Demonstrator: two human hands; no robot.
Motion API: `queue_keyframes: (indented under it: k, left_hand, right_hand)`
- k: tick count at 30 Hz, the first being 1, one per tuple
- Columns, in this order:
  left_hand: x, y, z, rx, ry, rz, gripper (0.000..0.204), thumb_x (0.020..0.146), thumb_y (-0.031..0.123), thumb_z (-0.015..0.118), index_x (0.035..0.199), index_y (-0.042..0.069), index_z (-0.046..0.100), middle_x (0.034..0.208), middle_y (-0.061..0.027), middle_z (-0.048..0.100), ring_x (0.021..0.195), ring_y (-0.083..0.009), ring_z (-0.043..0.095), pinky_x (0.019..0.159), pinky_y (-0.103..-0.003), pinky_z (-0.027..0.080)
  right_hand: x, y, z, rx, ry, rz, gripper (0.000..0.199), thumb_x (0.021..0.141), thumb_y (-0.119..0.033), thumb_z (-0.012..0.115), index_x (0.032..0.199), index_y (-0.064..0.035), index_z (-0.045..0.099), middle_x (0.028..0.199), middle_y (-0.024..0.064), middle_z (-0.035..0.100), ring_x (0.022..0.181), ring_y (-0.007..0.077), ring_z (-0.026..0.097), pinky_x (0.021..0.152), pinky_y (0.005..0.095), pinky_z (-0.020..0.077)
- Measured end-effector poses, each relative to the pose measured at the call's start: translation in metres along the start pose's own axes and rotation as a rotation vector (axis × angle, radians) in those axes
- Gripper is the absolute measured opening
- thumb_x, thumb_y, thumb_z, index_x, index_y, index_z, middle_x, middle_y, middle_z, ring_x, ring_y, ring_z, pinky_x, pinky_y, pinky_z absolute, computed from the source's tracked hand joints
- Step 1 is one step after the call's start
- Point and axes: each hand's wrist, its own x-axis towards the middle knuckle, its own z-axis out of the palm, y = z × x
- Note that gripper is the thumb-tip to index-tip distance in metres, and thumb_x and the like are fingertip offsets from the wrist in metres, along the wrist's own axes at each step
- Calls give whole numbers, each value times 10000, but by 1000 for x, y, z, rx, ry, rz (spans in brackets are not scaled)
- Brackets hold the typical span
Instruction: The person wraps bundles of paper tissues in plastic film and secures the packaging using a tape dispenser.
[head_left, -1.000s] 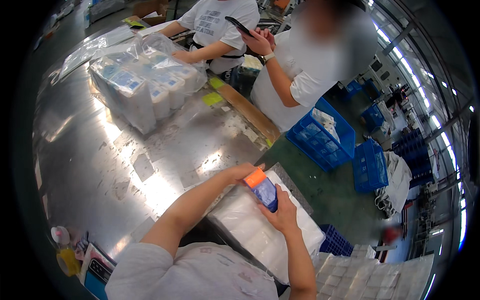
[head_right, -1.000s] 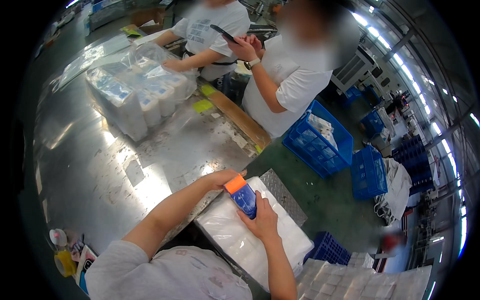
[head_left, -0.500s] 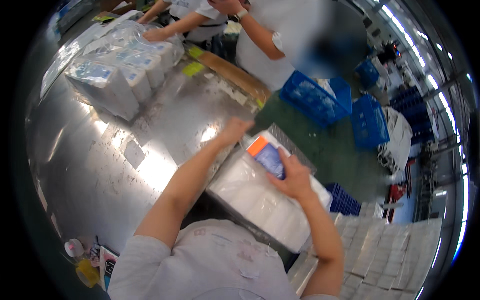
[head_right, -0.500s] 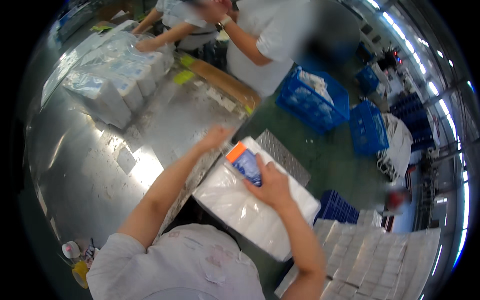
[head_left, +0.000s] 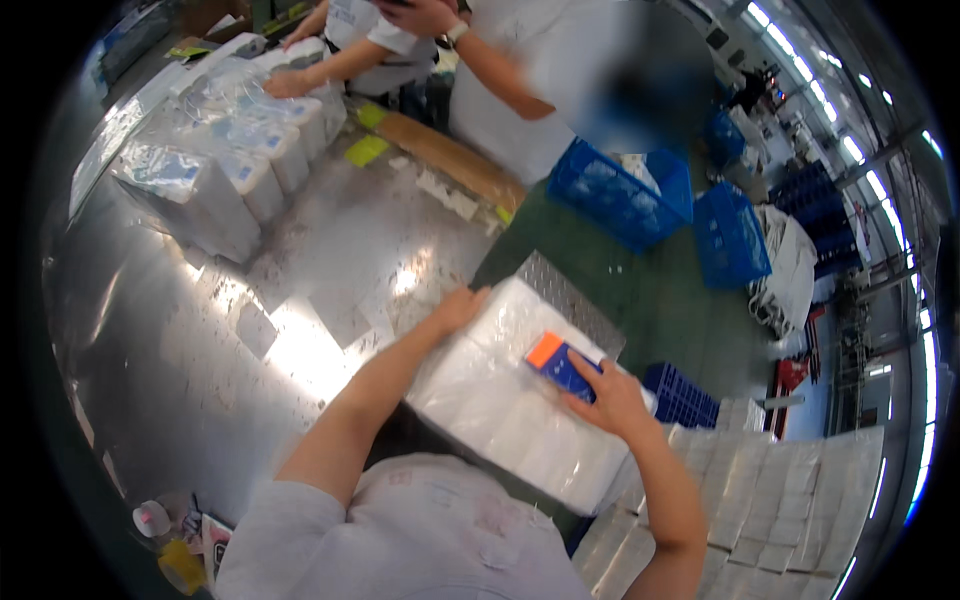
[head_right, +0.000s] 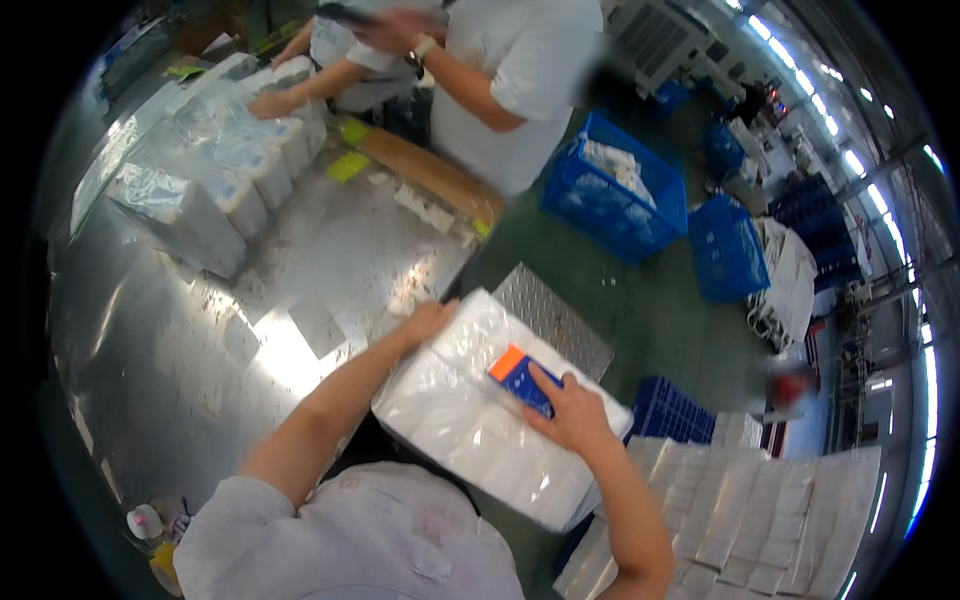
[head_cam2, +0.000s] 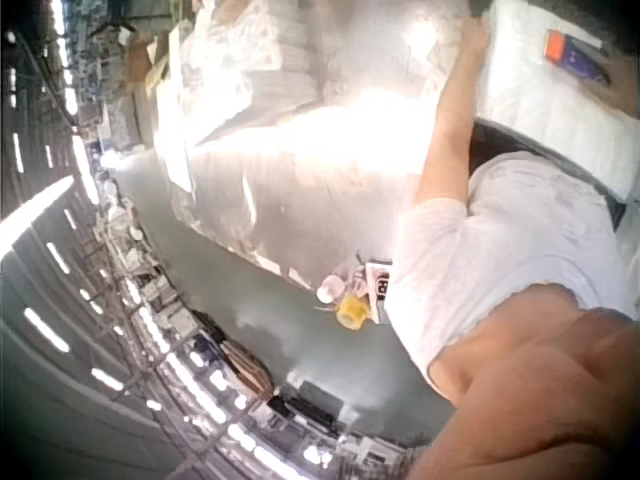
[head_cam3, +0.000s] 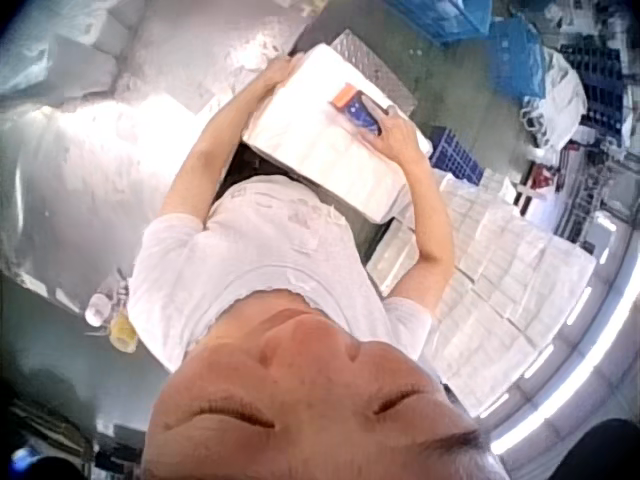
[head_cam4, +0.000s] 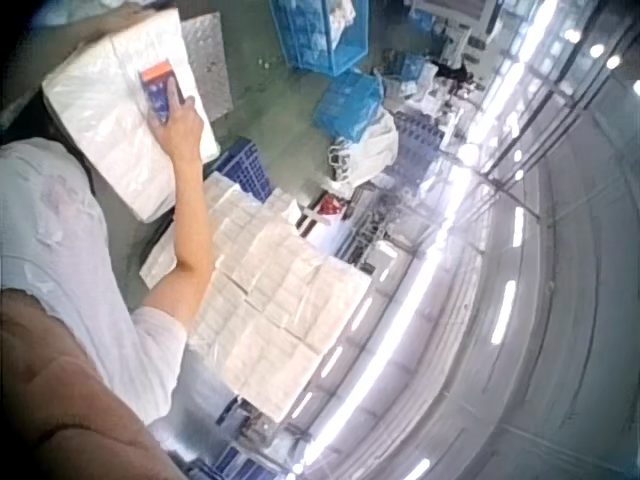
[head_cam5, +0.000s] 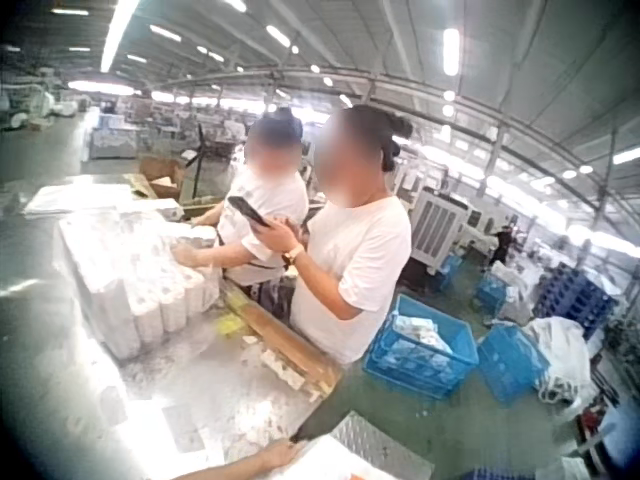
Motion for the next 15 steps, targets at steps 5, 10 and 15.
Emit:
queue_keyframes:
  k: [5, 10, 15]
  left_hand:
    - [-4, -15, 9, -3, 58, -9, 603, 877, 504, 366, 797, -27, 642, 829, -269, 603, 815, -403, 593, 728, -445, 448]
    - [-16, -14, 10, 21, 49, 36, 567, 875, 473, 374, 799, -19, 646, 840, -258, 604, 805, -413, 585, 738, -453, 448]
    - [-25, -11, 4, 98, 44, 69, 568, 877, 460, 360, 808, -24, 648, 868, -261, 603, 837, -412, 578, 778, -459, 442]
  right_hand:
    - [6, 1, 4, 37, 37, -23, 590, 758, -470, 585, 1291, -257, 447, 863, 188, 508, 737, 335, 577, 592, 409, 467]
    - [1, -8, 7, 99, 114, -5, 564, 736, -450, 622, 1244, -238, 503, 862, 167, 508, 757, 312, 558, 607, 385, 464]
    - [-1, -8, 24, 122, 367, -101, 513, 665, -359, 703, 1129, -168, 599, 780, 115, 507, 651, 267, 552, 536, 339, 450]
